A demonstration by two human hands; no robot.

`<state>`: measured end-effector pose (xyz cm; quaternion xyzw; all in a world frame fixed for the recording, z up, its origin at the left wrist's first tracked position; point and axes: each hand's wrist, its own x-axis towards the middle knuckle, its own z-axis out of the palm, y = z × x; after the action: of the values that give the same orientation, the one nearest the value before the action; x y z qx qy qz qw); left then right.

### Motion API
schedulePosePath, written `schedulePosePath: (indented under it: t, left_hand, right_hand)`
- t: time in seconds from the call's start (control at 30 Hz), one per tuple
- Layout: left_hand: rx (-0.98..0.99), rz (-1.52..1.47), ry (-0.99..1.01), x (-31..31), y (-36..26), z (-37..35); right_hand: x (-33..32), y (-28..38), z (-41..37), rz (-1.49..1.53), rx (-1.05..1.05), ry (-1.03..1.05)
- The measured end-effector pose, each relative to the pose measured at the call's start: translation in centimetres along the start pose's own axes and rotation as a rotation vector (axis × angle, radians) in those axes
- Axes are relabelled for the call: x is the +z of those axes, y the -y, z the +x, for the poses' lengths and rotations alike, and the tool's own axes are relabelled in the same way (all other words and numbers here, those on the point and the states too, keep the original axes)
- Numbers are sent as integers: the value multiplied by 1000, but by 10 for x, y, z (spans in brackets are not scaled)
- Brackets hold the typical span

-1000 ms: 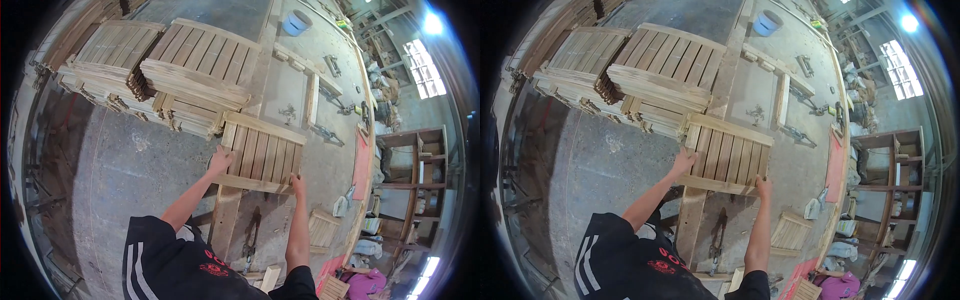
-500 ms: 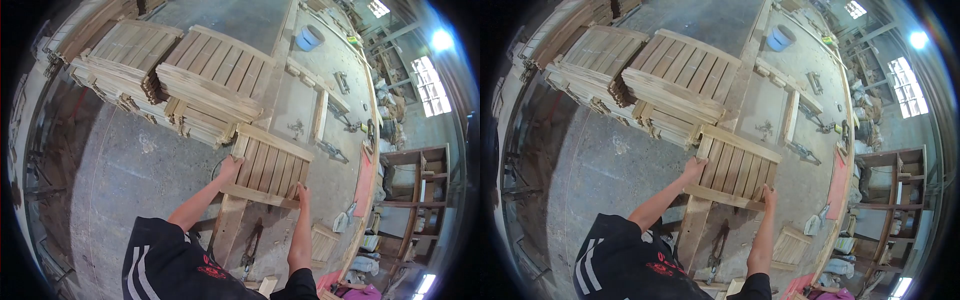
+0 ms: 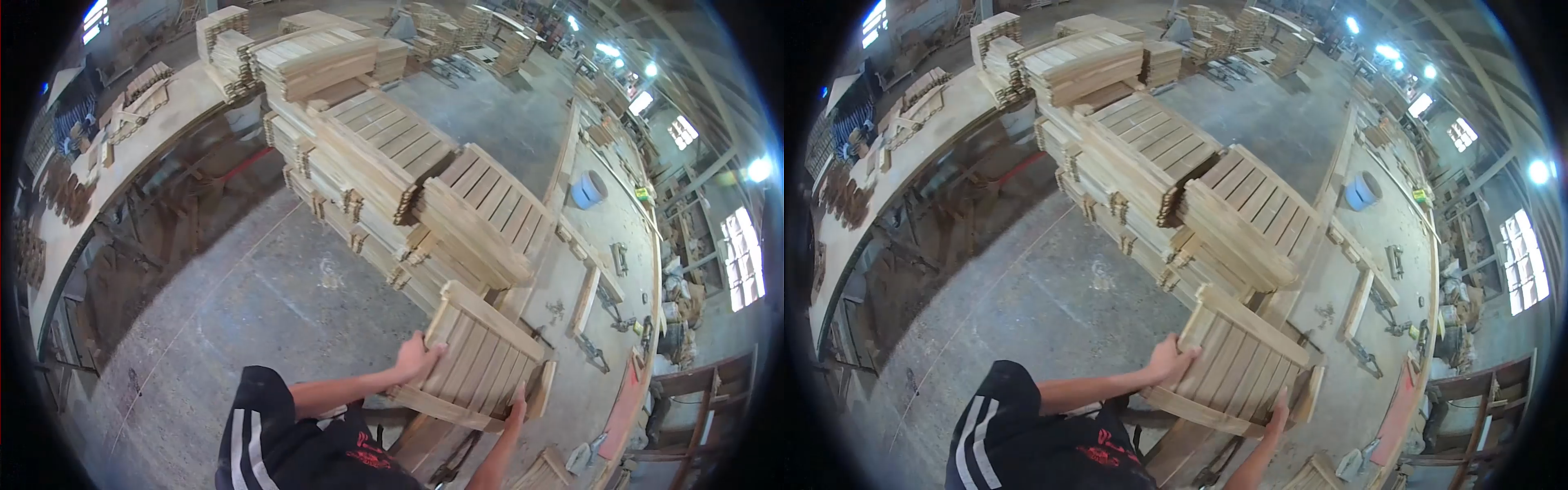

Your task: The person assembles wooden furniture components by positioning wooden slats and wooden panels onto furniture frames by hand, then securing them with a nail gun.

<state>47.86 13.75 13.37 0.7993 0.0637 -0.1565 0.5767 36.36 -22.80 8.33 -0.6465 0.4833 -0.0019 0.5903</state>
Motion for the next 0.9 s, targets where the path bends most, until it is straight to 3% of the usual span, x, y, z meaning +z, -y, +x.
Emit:
schedulePosePath:
  t: [0.07, 0.13, 0.2, 0.27, 0.37, 0.5, 0.6, 0.83, 0.9]
  left_hand:
    - [-23, -26, -26, -63, 0, -29]
    - [-36, 49, -32, -109, 32, -52]
    - [61, 106, -102, -155, 59, -44]
    - [13, 132, -85, -205, 64, -50]
    - [-12, 143, -114, -264, 70, -66]
    - [7, 117, -197, -327, 86, -58]
    - [24, -29, -269, -366, 85, -38]
    - [215, -95, -423, -479, 32, 64]
    - [165, -25, -350, -523, 1, 86]
  right_hand:
    - [42, 11, -69, -21, -33, -23]
    - [61, -32, -122, -93, -60, -103]
    - [125, -22, -120, -38, -182, -87]
    - [152, -52, -154, 14, -212, -53]
    - [203, -30, -221, -251, -130, -132]
    - [258, -37, -201, 24, -252, 19]
    - [303, 18, -197, 50, -376, 36]
    - [464, 247, -193, 15, -697, 104]
    - [510, 299, -180, 11, -749, 94]
